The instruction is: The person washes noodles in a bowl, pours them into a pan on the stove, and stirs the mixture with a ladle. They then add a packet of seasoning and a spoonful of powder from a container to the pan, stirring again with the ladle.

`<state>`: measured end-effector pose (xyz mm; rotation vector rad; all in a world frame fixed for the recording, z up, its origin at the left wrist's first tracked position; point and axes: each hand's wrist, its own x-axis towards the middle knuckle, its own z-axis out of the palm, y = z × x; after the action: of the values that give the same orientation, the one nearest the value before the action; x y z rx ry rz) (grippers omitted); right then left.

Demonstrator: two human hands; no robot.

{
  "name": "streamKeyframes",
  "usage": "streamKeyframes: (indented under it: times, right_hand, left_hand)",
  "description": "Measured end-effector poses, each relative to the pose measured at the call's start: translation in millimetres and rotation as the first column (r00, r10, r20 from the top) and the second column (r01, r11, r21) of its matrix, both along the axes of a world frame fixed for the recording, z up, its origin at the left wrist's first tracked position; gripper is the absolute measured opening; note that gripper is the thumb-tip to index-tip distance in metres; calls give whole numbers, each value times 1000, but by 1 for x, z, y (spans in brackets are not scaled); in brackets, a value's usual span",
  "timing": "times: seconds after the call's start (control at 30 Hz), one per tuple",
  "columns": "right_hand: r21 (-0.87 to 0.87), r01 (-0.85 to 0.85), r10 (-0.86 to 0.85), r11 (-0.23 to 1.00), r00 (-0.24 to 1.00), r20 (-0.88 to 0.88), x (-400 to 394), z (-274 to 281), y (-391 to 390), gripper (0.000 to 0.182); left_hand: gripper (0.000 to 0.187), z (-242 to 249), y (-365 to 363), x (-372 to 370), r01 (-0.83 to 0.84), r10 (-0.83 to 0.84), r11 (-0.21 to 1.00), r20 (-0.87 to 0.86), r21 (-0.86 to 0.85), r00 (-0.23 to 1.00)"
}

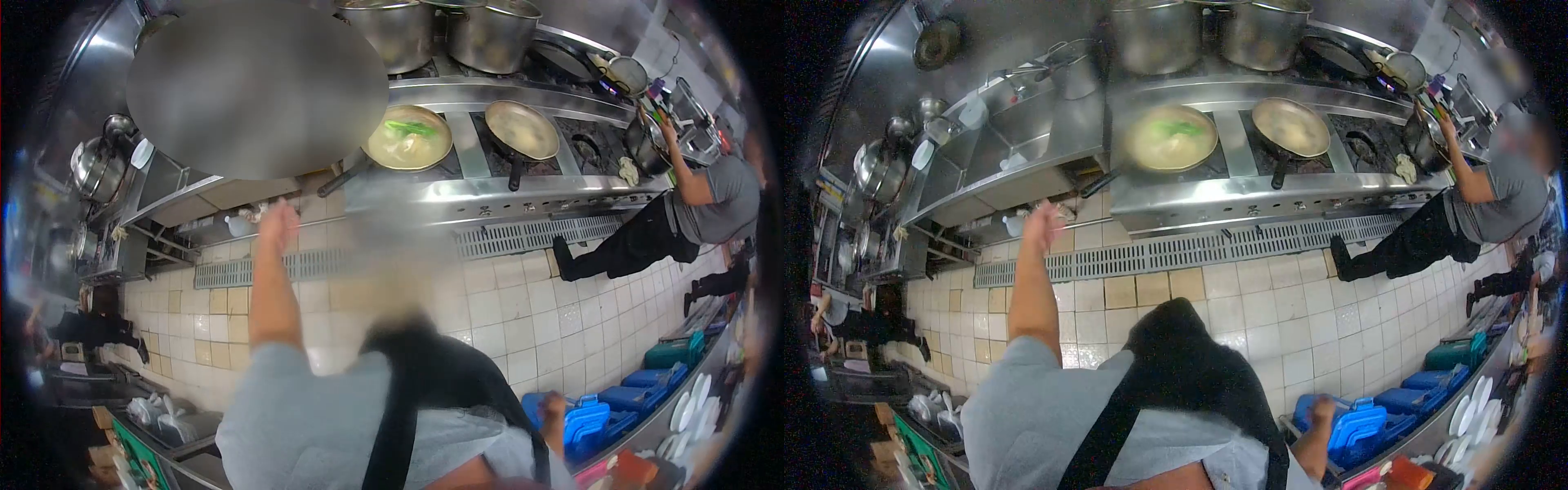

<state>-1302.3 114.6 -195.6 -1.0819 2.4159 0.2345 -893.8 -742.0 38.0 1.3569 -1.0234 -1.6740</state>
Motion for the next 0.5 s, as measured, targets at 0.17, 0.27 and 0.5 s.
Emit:
streamKeyframes:
  times: [0.17, 0.27, 0.5]
  right_hand:
    - [-207, 974, -685, 90, 211, 697, -94, 107, -144, 49]
    - [-211, 967, -671, 144, 252, 697, -95, 112, -201, 49]
    - [157, 960, -632, 232, 26, 775, 11, 48, -219, 40]
  left_hand:
    - [55, 129, -69, -52, -52, 39, 949, -47, -312, 998]
    - [67, 171, -126, -80, -63, 75, 919, 15, -388, 997]
    - [76, 173, -299, -115, -96, 112, 949, 36, -300, 993]
